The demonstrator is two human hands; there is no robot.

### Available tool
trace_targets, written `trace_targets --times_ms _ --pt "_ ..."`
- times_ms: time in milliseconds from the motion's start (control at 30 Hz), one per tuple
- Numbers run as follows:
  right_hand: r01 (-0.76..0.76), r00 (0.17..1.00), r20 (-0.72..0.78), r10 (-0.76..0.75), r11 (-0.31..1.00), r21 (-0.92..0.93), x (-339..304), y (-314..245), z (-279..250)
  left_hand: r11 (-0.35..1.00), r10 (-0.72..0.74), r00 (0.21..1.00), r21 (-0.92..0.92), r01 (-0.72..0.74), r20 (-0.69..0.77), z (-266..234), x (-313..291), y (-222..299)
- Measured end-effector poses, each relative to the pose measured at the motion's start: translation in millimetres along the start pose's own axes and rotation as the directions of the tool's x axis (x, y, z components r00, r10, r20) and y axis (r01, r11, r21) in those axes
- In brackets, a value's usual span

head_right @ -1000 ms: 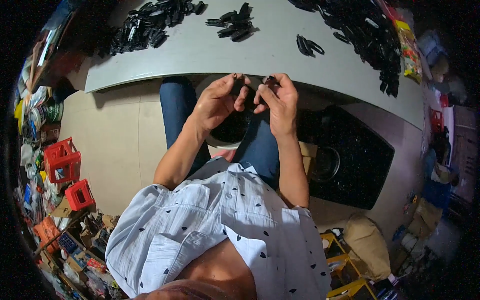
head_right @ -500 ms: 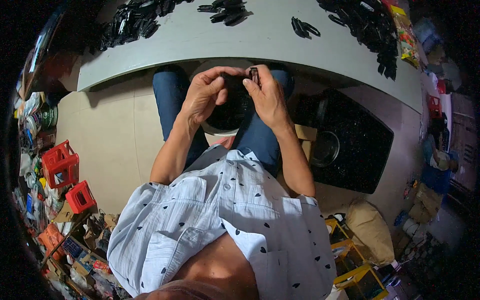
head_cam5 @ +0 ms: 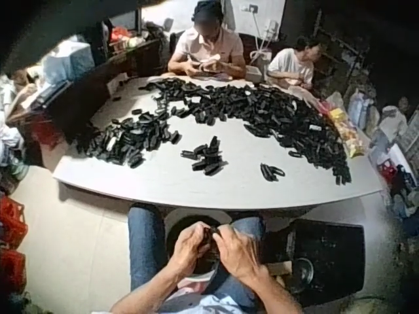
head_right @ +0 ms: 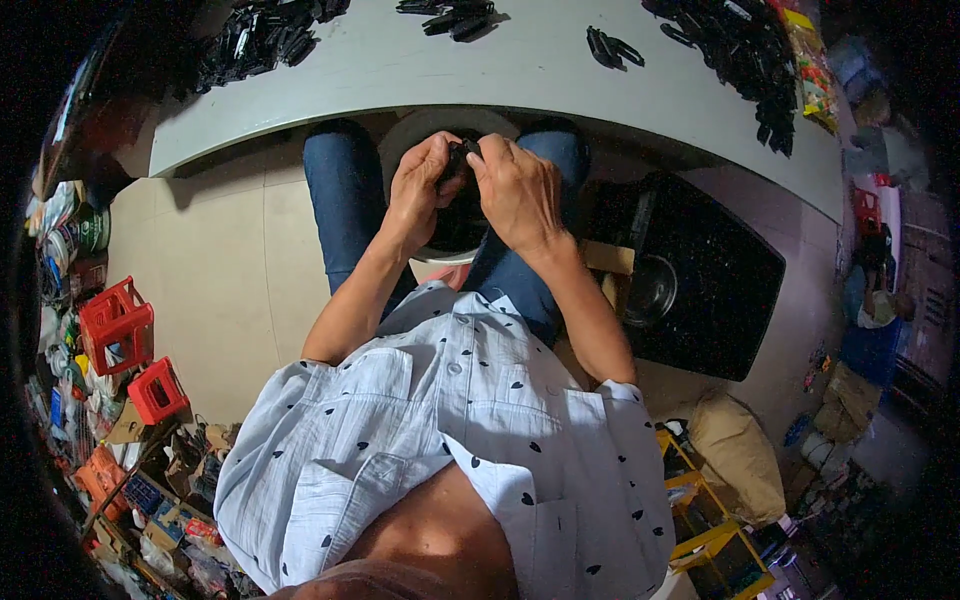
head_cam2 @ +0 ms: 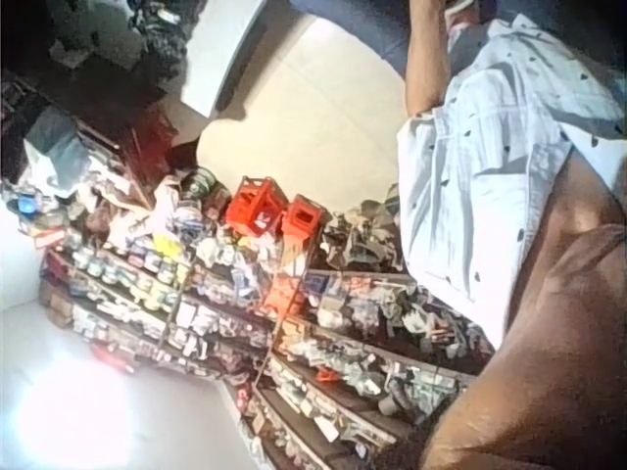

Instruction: The person repeatedly picks up plastic components from a table, joins the pieces together by hand to assemble them, and drops the assembled parts into a container below.

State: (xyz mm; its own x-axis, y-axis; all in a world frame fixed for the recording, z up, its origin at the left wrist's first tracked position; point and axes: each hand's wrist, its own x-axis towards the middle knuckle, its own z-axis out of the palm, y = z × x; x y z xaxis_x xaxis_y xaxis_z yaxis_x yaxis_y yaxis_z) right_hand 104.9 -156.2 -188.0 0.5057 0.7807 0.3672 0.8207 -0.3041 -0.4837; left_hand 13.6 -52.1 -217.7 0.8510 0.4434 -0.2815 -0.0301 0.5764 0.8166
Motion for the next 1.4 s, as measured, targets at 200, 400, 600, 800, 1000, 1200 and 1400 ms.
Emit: trace_targets --times_ms 200,400,600,800,1000,1200,1400 --pt "0.037 0.998 -0.04 -0.039 0.999 -0.033 1.4 -3.4 1.8 0.991 0.124 0.992 0.05 -0.124 0.01 -0.6 3.0 -2.9" --pt "0.096 0.99 0.118 -0.08 0.986 -0.138 -3.9 -1.1 7.8 0.982 0.083 0.997 0.168 -0.082 0.002 -5.6 3.6 -4.0" --pt "0.081 0.986 0.155 -0.065 0.991 -0.104 -7.8 -10.0 8.0 0.894 0.221 0.973 0.412 -0.174 -0.068 -5.6 7.3 -17.6" --pt "-0.447 0.894 0.428 0.133 0.342 0.826 -13.1 10.1 4.6 0.898 0.387 0.92 0.2 -0.391 0.065 -9.7 11.9 0.0" --pt "-0.462 0.886 0.423 0.191 0.282 0.841 -20.8 12.9 32.5 0.974 0.22 0.966 0.024 -0.225 0.134 -14.5 0.7 8.5" --pt "-0.068 0.967 0.256 0.01 0.973 0.22 -8.4 24.6 35.1 0.087 0.674 0.7 0.917 -0.389 0.233 -1.9 50.9 55.0" --pt "-0.227 0.946 -0.293 0.136 0.924 -0.306 84.5 82.3 -26.9 -0.314 0.695 0.608 0.923 -0.223 0.383 7.0 124.7 63.7"
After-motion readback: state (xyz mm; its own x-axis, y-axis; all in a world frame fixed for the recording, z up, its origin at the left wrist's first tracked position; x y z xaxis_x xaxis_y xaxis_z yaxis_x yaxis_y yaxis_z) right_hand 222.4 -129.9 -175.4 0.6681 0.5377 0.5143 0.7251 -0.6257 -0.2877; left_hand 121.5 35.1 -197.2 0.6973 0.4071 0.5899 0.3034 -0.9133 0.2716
